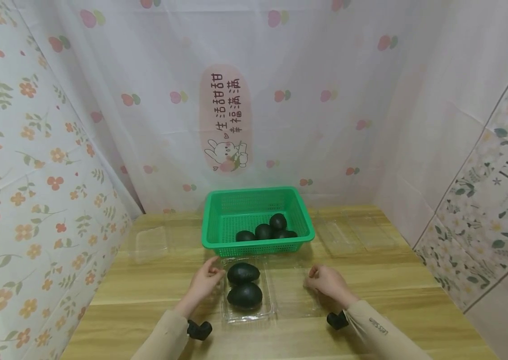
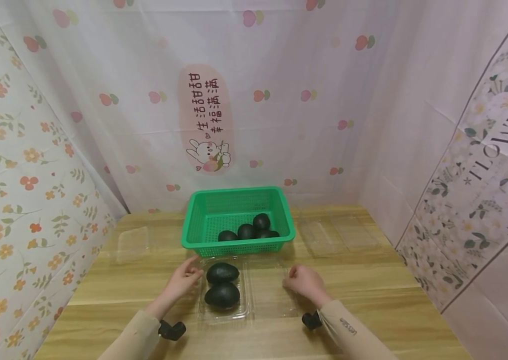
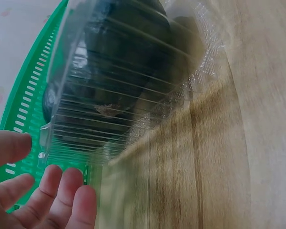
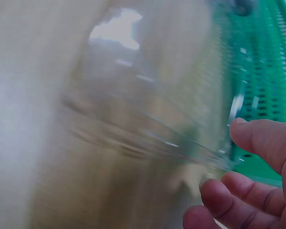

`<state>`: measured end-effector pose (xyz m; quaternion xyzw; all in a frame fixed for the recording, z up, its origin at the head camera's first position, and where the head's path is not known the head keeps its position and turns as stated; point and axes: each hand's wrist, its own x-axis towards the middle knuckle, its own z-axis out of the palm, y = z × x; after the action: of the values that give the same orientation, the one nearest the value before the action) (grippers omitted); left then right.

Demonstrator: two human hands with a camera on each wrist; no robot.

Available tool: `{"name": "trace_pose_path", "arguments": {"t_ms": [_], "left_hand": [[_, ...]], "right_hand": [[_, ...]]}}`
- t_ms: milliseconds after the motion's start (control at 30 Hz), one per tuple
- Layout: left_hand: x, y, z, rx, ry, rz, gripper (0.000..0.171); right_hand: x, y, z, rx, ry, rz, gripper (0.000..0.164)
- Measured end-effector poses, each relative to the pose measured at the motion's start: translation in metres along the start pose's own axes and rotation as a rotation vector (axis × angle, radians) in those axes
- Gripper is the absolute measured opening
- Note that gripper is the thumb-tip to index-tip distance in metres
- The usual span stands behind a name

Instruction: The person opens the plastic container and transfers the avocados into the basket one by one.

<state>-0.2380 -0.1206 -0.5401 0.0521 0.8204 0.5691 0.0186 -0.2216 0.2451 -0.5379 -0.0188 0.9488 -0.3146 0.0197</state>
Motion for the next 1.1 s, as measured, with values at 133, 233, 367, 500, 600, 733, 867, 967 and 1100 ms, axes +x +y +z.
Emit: {"name": "trace_pose_path", "arguments": {"t_ms": [133,233,367,500,600,733,867,967,1100], "left_hand": [[-0.004,0.000,-0.001,-0.073,-0.018,-0.057,0.050],[-0.007,0.000,-0.001,-0.108,-0.029,-0.100,0.049],[-0.011,-0.002,-0.001,-0.138,-0.047,-0.121,0.048],[-0.013,-0.004,-0.001,-0.176,-0.080,-0.132,0.049],[-0.014,-0.004,0.000,-0.201,-0.102,-0.138,0.051],[-0.014,-0.003,0.000,-0.239,-0.131,-0.141,0.053],[-0.015,-0.003,0.000,-0.263,-0.159,-0.149,0.055],[-0.016,-0.002,0.000,-0.275,-0.166,-0.169,0.055],[-0.019,-0.001,-0.001,-0.285,-0.166,-0.200,0.055]], "right_hand": [[0.005,-0.003,-0.009,0.000,0.017,-0.009,0.016],[0.009,-0.009,-0.017,0.008,0.032,-0.042,0.016],[0.011,-0.023,-0.025,0.005,0.022,-0.107,0.017],[0.011,-0.038,-0.029,-0.014,0.001,-0.156,0.017],[0.012,-0.049,-0.030,-0.010,-0.009,-0.187,0.017],[0.010,-0.063,-0.031,-0.003,-0.030,-0.206,0.021],[0.009,-0.074,-0.030,-0.006,-0.048,-0.241,0.023],[0.008,-0.081,-0.026,0.019,-0.064,-0.287,0.023],[0.008,-0.091,-0.018,0.074,-0.113,-0.343,0.024]]}}
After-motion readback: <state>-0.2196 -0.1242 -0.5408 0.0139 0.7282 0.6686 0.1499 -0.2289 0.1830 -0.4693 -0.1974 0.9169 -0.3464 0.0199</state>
